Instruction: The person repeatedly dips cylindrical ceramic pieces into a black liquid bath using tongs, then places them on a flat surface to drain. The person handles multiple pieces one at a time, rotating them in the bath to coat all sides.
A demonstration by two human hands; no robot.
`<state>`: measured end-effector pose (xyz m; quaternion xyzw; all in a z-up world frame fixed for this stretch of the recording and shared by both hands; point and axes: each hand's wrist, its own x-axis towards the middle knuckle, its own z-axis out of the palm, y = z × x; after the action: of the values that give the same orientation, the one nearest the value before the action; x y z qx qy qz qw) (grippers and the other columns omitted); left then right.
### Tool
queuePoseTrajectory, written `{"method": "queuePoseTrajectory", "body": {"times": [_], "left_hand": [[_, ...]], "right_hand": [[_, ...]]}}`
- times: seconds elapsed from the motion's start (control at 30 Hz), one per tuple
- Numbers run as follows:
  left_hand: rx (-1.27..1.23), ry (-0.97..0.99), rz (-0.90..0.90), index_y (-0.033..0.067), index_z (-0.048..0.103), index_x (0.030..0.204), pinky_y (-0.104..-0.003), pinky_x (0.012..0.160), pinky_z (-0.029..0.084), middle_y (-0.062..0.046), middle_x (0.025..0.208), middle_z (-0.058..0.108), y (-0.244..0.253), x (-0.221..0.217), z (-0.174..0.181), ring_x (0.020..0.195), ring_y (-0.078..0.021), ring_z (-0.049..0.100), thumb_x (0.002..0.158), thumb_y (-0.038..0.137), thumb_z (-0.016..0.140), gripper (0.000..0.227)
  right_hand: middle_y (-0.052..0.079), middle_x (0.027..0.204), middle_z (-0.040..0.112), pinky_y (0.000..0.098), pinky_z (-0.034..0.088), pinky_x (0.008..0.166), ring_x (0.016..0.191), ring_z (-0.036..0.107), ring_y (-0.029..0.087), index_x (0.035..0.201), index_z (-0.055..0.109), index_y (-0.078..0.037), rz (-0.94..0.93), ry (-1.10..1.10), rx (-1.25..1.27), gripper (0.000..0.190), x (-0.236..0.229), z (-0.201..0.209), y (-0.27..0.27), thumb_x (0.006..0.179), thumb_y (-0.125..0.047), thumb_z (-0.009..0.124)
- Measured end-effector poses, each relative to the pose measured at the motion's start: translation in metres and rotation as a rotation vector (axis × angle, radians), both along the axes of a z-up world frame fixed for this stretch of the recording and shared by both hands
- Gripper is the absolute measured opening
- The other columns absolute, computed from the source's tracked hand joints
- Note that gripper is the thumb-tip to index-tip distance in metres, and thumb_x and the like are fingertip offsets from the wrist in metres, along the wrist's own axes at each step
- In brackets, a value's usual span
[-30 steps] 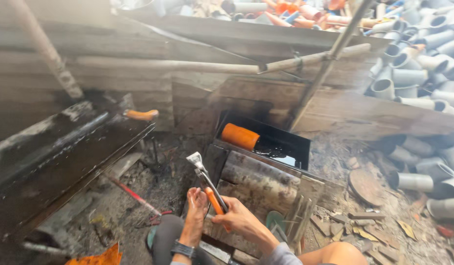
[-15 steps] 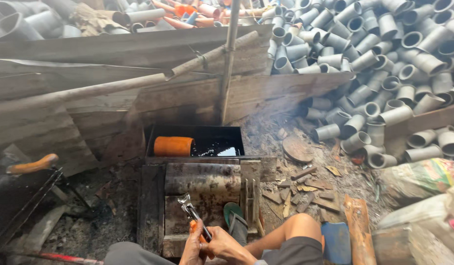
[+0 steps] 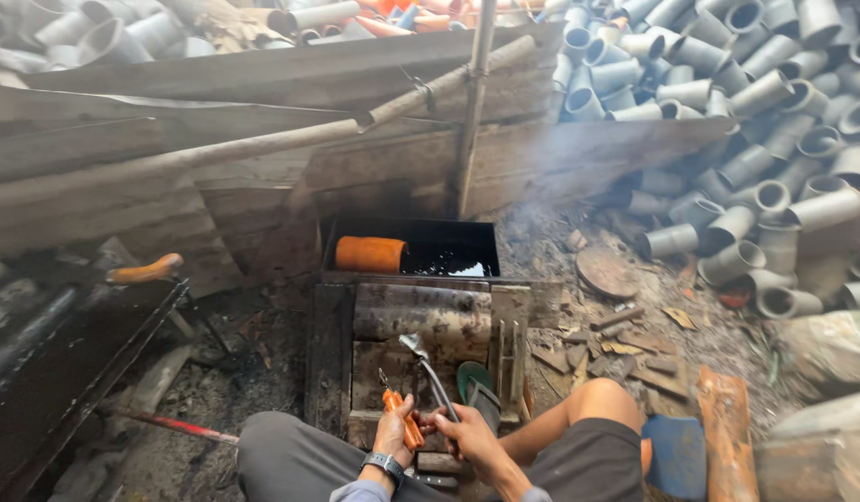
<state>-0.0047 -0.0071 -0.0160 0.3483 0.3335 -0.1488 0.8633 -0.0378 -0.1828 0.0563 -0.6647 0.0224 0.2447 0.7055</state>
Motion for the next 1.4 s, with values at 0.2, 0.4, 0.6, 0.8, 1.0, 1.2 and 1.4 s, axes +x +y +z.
{"method": "queuePoseTrajectory", "body": {"times": [0.2,0.4,0.6,0.8,1.0,1.2,1.4], "left_hand": [[0.08,-0.015,0.076,0.0057,0.058,0.091,-0.037,0.053,0.052,-0.009,0.073,0.059,0.031,-0.009,-0.034,0.063,-0.024,0.062,0.089,0.018,0.074,0.021],[0.01,0.161,0.097,0.0044,0.056,0.088,-0.035,0.053,0.051,-0.008,0.072,0.058,0.052,-0.029,-0.044,0.063,-0.0234,0.061,0.089,0.017,0.073,0.021],[0.024,0.176,0.146,0.0077,0.058,0.085,-0.037,0.051,0.049,-0.008,0.071,0.057,0.062,-0.036,-0.047,0.061,-0.0243,0.059,0.087,0.015,0.072,0.016],[-0.024,0.214,0.117,0.0051,0.055,0.08,-0.037,0.049,0.049,-0.01,0.067,0.057,0.074,-0.041,-0.052,0.058,-0.0258,0.058,0.089,0.02,0.072,0.024],[0.009,0.26,0.176,0.006,0.056,0.08,-0.038,0.05,0.049,-0.008,0.067,0.055,0.068,-0.041,-0.047,0.058,-0.0239,0.057,0.089,0.016,0.068,0.019],[-0.166,0.257,0.16,0.0062,0.053,0.082,-0.034,0.051,0.047,-0.007,0.068,0.053,0.057,-0.038,-0.043,0.057,-0.0212,0.054,0.091,0.017,0.067,0.02],[-0.309,0.261,0.203,0.006,0.052,0.083,-0.031,0.053,0.046,-0.007,0.071,0.053,0.032,-0.043,-0.048,0.06,-0.0198,0.051,0.093,0.015,0.066,0.019]], "right_hand": [[-0.001,0.07,0.059,0.0254,0.044,0.051,0.056,0.053,0.007,0.096,0.071,-0.004,-0.07,-0.081,0.018,0.013,0.014,-0.077,0.005,0.088,-0.001,0.062],[0.007,0.064,0.061,0.0337,0.036,0.039,0.042,0.049,0.016,0.08,0.064,-0.005,-0.237,0.283,-0.167,0.01,-0.001,-0.104,0.022,0.081,-0.001,0.054],[0.01,0.065,0.066,0.0337,0.049,0.049,0.053,0.062,0.021,0.076,0.068,-0.001,-0.112,0.279,-0.219,0.006,-0.016,-0.101,0.046,0.074,0.002,0.063],[0.012,0.065,0.072,0.031,0.05,0.058,0.06,0.067,0.019,0.072,0.069,-0.001,-0.053,0.235,-0.211,0.008,-0.018,-0.099,0.058,0.069,0.002,0.062],[0.012,0.064,0.071,0.0336,0.048,0.049,0.052,0.062,0.021,0.073,0.068,-0.002,-0.075,0.289,-0.237,0.008,-0.019,-0.099,0.058,0.07,0.001,0.062],[0.011,0.063,0.069,0.0345,0.048,0.047,0.048,0.06,0.021,0.077,0.07,-0.004,-0.084,0.309,-0.359,0.006,-0.02,-0.097,0.058,0.074,-0.003,0.066],[0.012,0.06,0.065,0.0367,0.037,0.04,0.043,0.053,0.02,0.08,0.069,-0.002,-0.1,0.322,-0.283,0.008,-0.024,-0.099,0.066,0.079,-0.003,0.062]]}}
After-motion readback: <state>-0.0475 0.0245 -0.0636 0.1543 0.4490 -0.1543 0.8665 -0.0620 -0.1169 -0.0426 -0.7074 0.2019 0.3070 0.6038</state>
